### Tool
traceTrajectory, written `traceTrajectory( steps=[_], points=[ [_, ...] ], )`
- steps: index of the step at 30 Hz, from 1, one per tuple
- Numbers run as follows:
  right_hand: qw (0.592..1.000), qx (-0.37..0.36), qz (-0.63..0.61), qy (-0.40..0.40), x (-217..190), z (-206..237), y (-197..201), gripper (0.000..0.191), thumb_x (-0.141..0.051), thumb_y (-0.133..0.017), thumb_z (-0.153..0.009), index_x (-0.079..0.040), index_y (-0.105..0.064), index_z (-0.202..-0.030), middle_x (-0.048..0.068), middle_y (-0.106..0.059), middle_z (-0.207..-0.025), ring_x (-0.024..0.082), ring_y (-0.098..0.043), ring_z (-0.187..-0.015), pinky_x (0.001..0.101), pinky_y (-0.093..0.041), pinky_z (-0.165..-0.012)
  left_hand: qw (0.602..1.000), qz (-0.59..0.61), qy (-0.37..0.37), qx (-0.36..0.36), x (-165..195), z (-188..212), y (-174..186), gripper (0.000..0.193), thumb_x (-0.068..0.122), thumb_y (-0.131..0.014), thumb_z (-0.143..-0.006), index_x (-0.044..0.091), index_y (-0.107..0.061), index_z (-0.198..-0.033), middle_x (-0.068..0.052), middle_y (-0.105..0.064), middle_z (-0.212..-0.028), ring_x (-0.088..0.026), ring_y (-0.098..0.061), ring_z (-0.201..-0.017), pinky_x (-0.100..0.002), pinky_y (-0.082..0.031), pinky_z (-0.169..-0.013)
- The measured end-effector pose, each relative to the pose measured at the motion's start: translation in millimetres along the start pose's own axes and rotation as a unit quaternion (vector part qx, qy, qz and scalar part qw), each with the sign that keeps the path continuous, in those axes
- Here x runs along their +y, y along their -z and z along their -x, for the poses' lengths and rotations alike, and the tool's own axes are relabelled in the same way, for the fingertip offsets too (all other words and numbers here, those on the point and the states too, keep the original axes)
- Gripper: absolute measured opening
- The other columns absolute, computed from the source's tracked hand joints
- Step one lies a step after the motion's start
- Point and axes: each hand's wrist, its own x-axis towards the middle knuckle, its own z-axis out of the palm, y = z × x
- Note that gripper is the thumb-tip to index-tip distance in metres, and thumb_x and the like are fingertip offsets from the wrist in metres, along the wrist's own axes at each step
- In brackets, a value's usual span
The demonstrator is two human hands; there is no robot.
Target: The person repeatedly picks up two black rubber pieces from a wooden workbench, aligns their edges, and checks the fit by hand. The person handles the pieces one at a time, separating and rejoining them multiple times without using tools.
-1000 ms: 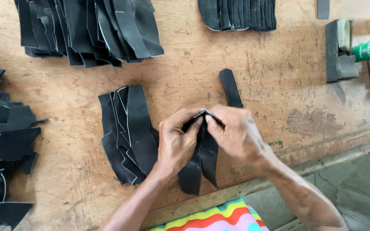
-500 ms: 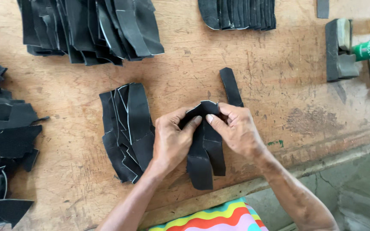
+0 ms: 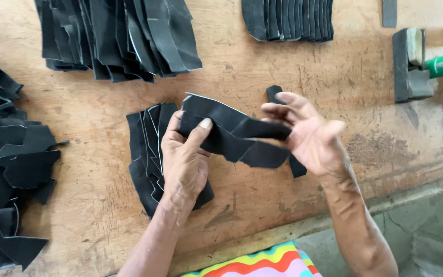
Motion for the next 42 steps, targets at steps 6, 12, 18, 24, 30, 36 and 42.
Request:
traceTrajectory(
  steps=[6,12,18,24,30,36,42],
  points=[
    [0.996,0.036,-0.072,-0.029,45.9,14.3,-21.8,0.099,-0.051,-0.089,-0.073,-0.006,-0.043,-0.148,0.012,-0.057,-0.141,0.026,-0.059,-0.127,0.0439,-0.051,-0.111,0.995,0.092,0.041,0.025,8.0,-1.7,-5.0,0.029,-0.002,-0.065,-0.095,0.007,-0.059,-0.122,-0.008,-0.071,-0.109,-0.017,-0.071,-0.099,-0.035,-0.063,-0.089],
    [0.976,0.212,0.033,0.028,15.9,14.7,-13.9,0.035,0.002,-0.080,-0.083,-0.005,-0.066,-0.114,0.008,-0.070,-0.099,0.020,-0.069,-0.082,0.0341,-0.059,-0.070,0.981,0.033,0.164,-0.094,23.6,8.0,-18.2,0.034,0.009,-0.065,-0.095,-0.001,-0.059,-0.128,-0.013,-0.071,-0.119,-0.021,-0.072,-0.106,-0.036,-0.059,-0.094],
    [0.922,0.093,0.358,-0.116,-42.6,16.4,13.5,0.025,0.009,-0.080,-0.071,0.001,-0.077,-0.094,0.008,-0.079,-0.087,0.014,-0.073,-0.077,0.0290,-0.061,-0.069,0.938,-0.152,0.232,-0.207,23.5,13.5,-24.6,0.039,0.013,-0.069,-0.092,-0.003,-0.065,-0.127,-0.008,-0.074,-0.114,-0.015,-0.071,-0.104,-0.030,-0.057,-0.095],
    [0.921,0.093,0.361,-0.113,-32.7,2.1,-3.2,0.023,0.005,-0.081,-0.078,0.003,-0.077,-0.101,0.002,-0.075,-0.092,0.007,-0.064,-0.081,0.0239,-0.054,-0.070,0.927,-0.222,0.210,-0.219,3.6,9.6,-20.0,0.032,0.003,-0.074,-0.091,-0.003,-0.069,-0.122,-0.008,-0.075,-0.110,-0.013,-0.070,-0.100,-0.028,-0.058,-0.094],
    [0.925,0.067,0.346,-0.146,-26.1,-1.3,-18.7,0.025,-0.007,-0.084,-0.077,-0.003,-0.074,-0.100,-0.003,-0.073,-0.089,0.004,-0.064,-0.080,0.0237,-0.056,-0.067,0.936,-0.206,0.204,-0.196,-5.4,4.7,-11.3,0.031,-0.001,-0.076,-0.087,-0.002,-0.068,-0.118,-0.008,-0.074,-0.108,-0.012,-0.069,-0.098,-0.028,-0.059,-0.091],
    [0.912,0.091,0.366,-0.159,-14.4,2.5,-7.8,0.020,-0.012,-0.087,-0.079,-0.002,-0.076,-0.092,0.001,-0.072,-0.080,0.008,-0.065,-0.074,0.0247,-0.054,-0.062,0.952,-0.148,0.204,-0.174,-22.0,5.2,-3.3,0.027,-0.005,-0.076,-0.087,-0.002,-0.067,-0.112,-0.008,-0.074,-0.102,-0.012,-0.070,-0.092,-0.028,-0.061,-0.086],
    [0.953,0.082,0.281,-0.078,-2.3,5.4,-1.5,0.022,-0.010,-0.084,-0.086,0.000,-0.072,-0.100,-0.001,-0.071,-0.090,0.006,-0.066,-0.082,0.0234,-0.056,-0.069,0.971,-0.068,0.186,-0.134,-34.2,10.3,-5.1,0.024,-0.006,-0.075,-0.089,-0.003,-0.066,-0.111,-0.009,-0.073,-0.101,-0.012,-0.069,-0.090,-0.028,-0.061,-0.084]
  ],
)
